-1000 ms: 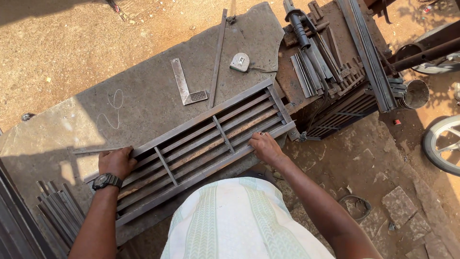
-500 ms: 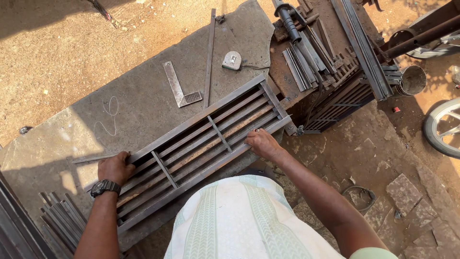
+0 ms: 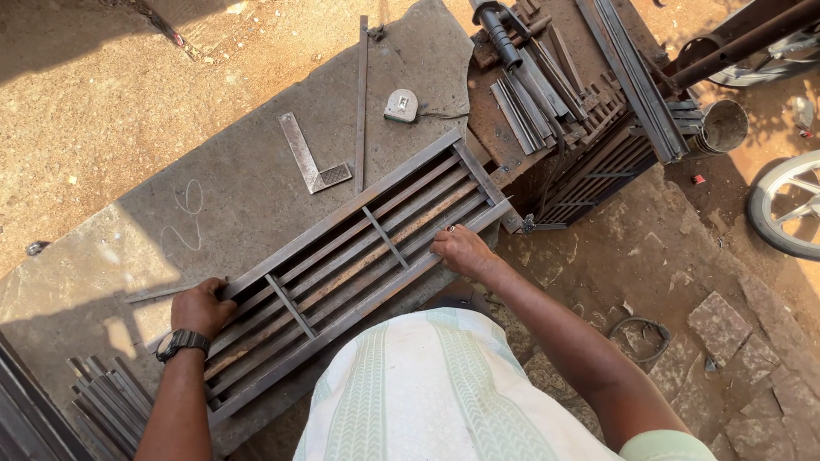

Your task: Fabricate a metal grate by measuring and welding metal bars together.

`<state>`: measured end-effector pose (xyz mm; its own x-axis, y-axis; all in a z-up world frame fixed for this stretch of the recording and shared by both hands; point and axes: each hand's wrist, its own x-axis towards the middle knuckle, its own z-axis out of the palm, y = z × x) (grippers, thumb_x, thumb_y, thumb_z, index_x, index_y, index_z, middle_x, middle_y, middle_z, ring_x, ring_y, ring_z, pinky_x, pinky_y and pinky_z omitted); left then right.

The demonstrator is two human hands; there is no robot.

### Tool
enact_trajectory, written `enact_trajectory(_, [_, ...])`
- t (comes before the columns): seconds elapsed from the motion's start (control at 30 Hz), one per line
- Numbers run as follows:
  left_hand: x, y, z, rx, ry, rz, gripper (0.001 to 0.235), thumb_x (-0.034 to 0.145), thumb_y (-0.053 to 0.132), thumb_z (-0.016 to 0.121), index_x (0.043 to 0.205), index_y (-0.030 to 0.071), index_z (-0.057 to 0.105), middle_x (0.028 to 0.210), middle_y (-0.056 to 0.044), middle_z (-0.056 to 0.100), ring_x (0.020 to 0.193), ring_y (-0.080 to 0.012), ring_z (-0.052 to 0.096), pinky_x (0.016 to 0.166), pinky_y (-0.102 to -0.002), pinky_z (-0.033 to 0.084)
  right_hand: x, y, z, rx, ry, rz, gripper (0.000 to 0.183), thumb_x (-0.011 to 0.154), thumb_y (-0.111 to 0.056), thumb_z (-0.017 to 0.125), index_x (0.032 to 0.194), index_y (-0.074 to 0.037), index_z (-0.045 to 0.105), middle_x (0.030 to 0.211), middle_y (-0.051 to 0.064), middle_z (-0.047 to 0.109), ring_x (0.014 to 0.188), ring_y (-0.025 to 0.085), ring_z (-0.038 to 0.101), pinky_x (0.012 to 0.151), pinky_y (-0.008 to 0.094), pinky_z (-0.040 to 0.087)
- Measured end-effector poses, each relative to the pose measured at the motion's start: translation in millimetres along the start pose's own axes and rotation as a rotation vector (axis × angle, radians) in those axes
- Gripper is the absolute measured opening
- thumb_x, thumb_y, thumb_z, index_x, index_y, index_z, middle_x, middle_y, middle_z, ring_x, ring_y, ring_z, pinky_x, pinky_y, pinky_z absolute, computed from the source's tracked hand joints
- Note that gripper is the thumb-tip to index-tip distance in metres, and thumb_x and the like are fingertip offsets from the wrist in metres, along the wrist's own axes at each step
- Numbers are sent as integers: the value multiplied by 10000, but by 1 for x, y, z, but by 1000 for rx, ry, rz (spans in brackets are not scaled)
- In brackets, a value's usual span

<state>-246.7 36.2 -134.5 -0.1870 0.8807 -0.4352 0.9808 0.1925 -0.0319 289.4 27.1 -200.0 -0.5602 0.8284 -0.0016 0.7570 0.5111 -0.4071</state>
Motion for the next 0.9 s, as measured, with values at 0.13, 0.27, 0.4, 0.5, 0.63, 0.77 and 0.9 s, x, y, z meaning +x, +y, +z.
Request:
enact_trajectory(0.13, [3,-8,7,-93,-10,-36,476,805,281,828,1271,253,737,1074,-73,805,943,-239,772,891,-397,605,2,0,-1,-21,-14,-8,263,697,-16,797,945,-101,775,964,46,715,921,231,670,849,396,500])
enact_trajectory(0.27, [4,-8,6,-91,-16,-53,489,798,300,832,1278,273,742,1094,-69,800,968,-246,763,890,-402,603,6,5,8,-39,-71,-6,240,697,-10,782,921,-96,763,972,56,717,888,244,674,861,398,504])
enact_trajectory(0.4, [8,-12,9,-61,-7,-16,484,805,314,829,1277,249,743,1089,-77,811,978,-251,772,918,-399,599,4,4,8,-18,-60,0,238,685,-21,768,912,-93,762,968,70,718,883,266,672,861,409,503])
enact_trajectory(0.5, [14,-11,7,5,-71,-13,452,824,333,815,1261,245,744,1076,-74,821,987,-253,783,923,-401,606,1,5,7,-5,-37,-27,233,689,-42,766,915,-99,765,963,67,721,900,275,672,869,409,503])
enact_trajectory(0.63, [21,-13,5,34,-90,2,478,803,341,832,1263,251,738,1102,-78,812,1040,-263,764,958,-405,586,3,13,13,8,-17,-39,247,691,-63,776,934,-107,774,981,59,728,935,275,675,884,406,504])
enact_trajectory(0.77, [27,-17,6,48,-116,13,496,783,347,845,1256,247,736,1137,-76,803,1079,-273,753,974,-415,588,5,13,14,-8,-78,-21,289,701,-82,787,988,-120,783,1031,50,737,966,254,687,916,407,505])
enact_trajectory(0.9, [35,-20,8,58,-136,39,505,759,343,859,1237,231,740,1146,-74,800,1087,-276,755,980,-415,592,7,13,9,-42,-168,-16,323,706,-116,815,1027,-121,777,1053,55,733,993,243,689,949,406,500])
